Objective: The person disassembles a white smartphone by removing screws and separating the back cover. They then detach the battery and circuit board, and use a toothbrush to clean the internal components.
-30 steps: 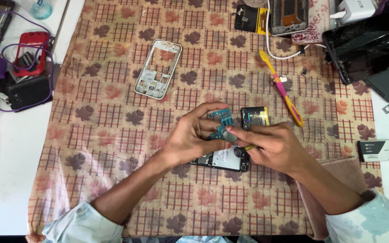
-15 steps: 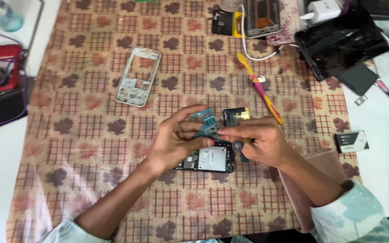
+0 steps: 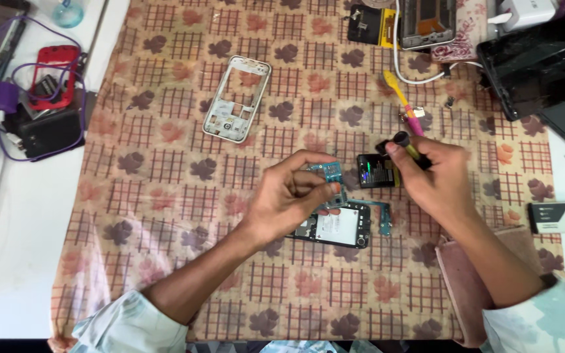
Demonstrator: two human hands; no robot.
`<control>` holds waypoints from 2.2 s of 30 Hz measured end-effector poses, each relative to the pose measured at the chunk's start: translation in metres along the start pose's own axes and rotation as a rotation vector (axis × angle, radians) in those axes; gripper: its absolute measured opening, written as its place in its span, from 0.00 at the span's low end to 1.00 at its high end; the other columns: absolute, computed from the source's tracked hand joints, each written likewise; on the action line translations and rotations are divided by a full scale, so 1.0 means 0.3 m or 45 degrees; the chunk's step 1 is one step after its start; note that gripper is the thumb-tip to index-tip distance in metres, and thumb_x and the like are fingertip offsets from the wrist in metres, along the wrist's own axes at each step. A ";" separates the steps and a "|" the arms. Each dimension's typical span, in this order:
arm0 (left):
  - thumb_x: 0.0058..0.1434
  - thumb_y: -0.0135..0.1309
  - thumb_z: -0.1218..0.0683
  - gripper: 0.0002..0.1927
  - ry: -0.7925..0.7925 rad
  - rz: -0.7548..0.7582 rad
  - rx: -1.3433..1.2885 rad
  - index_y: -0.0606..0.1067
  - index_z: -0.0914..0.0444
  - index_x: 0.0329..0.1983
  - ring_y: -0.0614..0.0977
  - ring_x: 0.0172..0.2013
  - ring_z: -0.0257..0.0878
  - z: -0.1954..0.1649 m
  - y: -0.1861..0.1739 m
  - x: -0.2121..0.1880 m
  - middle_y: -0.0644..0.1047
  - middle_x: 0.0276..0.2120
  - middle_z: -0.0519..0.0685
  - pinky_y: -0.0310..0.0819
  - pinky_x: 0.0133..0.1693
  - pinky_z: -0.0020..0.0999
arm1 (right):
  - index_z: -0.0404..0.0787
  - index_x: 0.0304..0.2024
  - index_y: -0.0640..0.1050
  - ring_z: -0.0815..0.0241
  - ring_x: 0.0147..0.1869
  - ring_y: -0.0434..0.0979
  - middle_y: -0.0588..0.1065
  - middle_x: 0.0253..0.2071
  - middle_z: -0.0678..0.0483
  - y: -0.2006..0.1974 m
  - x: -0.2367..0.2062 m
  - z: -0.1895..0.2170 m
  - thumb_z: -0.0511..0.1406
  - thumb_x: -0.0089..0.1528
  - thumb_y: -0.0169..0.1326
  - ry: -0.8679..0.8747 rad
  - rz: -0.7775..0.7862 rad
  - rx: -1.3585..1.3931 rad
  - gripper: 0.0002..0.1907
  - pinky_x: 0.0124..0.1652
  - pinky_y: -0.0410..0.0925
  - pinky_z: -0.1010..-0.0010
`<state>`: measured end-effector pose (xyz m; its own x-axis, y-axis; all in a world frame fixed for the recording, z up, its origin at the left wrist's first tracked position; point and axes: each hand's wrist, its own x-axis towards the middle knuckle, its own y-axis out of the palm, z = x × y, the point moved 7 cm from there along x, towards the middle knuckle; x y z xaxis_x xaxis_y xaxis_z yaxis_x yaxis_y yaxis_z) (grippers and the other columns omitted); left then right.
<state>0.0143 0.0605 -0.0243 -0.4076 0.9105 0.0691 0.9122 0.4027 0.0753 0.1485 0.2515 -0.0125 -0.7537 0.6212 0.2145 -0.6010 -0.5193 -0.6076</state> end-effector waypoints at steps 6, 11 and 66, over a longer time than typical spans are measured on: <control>0.72 0.52 0.60 0.17 -0.096 -0.064 0.155 0.75 0.65 0.63 0.67 0.23 0.25 0.024 -0.008 -0.009 0.77 0.26 0.45 0.57 0.22 0.20 | 0.35 0.22 0.74 0.73 0.21 0.58 0.64 0.16 0.60 0.011 -0.010 0.001 0.35 0.66 0.60 -0.027 0.046 0.048 0.18 0.22 0.51 0.73; 0.70 0.51 0.62 0.19 -0.067 -0.054 0.224 0.73 0.64 0.64 0.77 0.28 0.26 0.031 -0.008 -0.002 0.82 0.37 0.46 0.69 0.26 0.20 | 0.33 0.27 0.79 0.74 0.22 0.59 0.65 0.16 0.61 0.016 -0.017 0.011 0.35 0.64 0.62 -0.022 0.073 0.051 0.13 0.22 0.52 0.75; 0.72 0.26 0.30 0.44 -0.147 0.388 -0.338 0.69 0.74 0.62 0.87 0.39 0.55 0.071 0.080 -0.034 0.81 0.38 0.66 0.90 0.38 0.48 | 0.31 0.42 0.84 0.65 0.29 0.84 0.85 0.37 0.44 0.086 -0.151 0.072 0.26 0.56 0.62 -0.108 0.527 0.725 0.11 0.27 0.74 0.81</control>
<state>0.0412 0.0629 -0.0443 -0.0996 0.9949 0.0167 0.9421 0.0889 0.3234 0.1615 0.1971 -0.0215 -0.9544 0.2709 0.1253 -0.2891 -0.9433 -0.1628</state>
